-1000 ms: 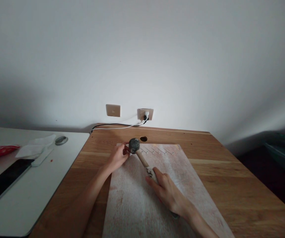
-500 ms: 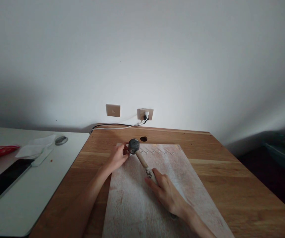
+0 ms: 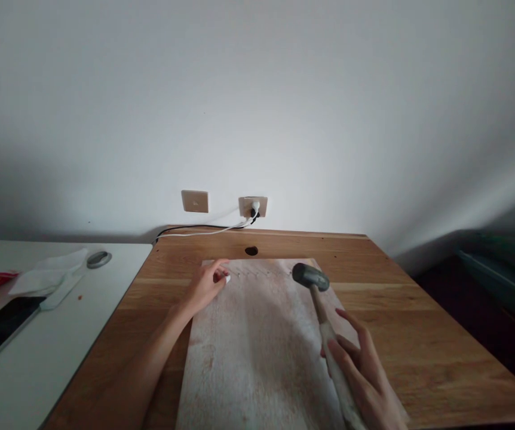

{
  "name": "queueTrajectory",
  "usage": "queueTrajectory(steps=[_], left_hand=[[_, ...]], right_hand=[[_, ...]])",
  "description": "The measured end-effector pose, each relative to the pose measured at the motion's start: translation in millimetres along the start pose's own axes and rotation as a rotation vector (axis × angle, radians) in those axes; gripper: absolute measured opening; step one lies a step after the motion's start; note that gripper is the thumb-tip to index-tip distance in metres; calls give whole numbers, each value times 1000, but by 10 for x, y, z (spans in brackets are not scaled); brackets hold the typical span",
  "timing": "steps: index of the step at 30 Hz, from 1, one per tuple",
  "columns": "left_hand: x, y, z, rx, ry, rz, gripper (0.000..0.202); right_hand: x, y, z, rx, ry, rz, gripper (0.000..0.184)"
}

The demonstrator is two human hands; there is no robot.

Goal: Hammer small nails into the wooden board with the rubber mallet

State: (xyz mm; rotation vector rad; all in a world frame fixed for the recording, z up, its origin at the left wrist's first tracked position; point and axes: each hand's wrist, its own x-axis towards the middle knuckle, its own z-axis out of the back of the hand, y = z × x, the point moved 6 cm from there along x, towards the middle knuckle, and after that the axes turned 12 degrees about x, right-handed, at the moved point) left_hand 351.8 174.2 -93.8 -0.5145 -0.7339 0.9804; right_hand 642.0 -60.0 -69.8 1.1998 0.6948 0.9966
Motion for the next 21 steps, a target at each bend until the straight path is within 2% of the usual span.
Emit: queueTrajectory(steps=[4, 8, 13, 17, 21], left_hand=[[-2, -11, 13, 26, -5, -27, 38], [-16, -35, 27, 31, -6, -42, 38], [-20, -51, 34, 26, -6, -33, 36], [-28, -61, 31, 21, 4, -40, 37], [-39, -47, 28, 37, -9, -45, 39]], right_hand=[[-76, -126, -52, -99, 38, 25, 60], [-125, -91, -171, -179, 6, 37, 63], [-129, 31, -331, -181, 143, 58, 68], [-92, 123, -467, -217, 211, 83, 63], [-86, 168, -711, -313, 312, 92, 56]])
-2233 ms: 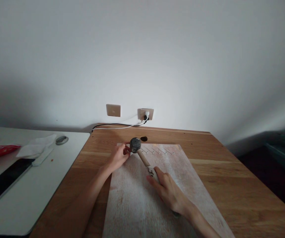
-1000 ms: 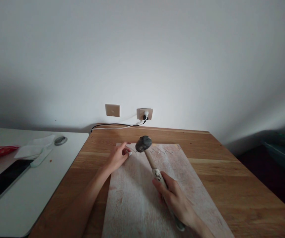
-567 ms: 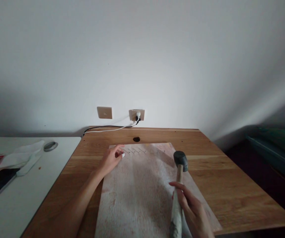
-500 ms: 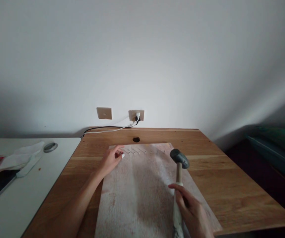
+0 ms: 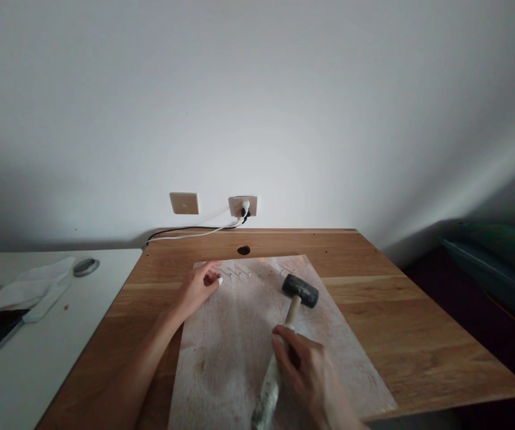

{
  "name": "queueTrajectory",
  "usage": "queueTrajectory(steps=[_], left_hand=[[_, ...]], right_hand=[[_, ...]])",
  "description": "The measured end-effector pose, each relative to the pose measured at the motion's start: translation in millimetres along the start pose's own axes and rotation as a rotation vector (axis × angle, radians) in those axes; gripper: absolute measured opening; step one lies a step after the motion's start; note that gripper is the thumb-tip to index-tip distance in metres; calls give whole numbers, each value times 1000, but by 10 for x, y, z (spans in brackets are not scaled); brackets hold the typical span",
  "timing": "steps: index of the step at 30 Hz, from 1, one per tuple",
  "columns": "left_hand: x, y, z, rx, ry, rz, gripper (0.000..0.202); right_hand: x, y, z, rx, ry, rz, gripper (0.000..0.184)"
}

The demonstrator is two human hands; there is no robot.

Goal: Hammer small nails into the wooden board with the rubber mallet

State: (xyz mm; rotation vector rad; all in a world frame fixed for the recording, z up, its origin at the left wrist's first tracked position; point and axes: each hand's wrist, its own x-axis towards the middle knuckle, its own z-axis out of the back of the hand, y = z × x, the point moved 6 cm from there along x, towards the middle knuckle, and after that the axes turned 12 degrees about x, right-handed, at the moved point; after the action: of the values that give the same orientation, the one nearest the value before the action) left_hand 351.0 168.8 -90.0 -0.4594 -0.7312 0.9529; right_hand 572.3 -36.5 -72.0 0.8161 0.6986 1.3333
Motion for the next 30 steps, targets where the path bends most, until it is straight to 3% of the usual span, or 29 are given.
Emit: queueTrajectory(steps=[5, 8, 11, 16, 21, 25, 30], left_hand=[[-46, -57, 95, 131, -37, -48, 41], [-202, -80, 212, 327, -90, -34, 41], [-502, -49, 302, 512, -108, 29, 37], [-946, -72, 343, 645, 19, 113, 30], [-892, -246, 344, 698, 86, 171, 32], [-717, -433, 163, 691, 117, 170, 34], [-435, -850, -320, 661, 233, 128, 36]], right_hand=[[-8, -15, -146, -97, 44, 76, 47], [-74, -108, 14, -47, -60, 190, 41], [-183, -259, 283, -163, -225, 313, 30], [-334, -505, 434, -515, -253, 438, 47], [-358, -580, 439, -632, -220, 502, 48], [-321, -729, 686, -596, -234, 463, 44], [-292, -1156, 1255, -583, -254, 407, 44]])
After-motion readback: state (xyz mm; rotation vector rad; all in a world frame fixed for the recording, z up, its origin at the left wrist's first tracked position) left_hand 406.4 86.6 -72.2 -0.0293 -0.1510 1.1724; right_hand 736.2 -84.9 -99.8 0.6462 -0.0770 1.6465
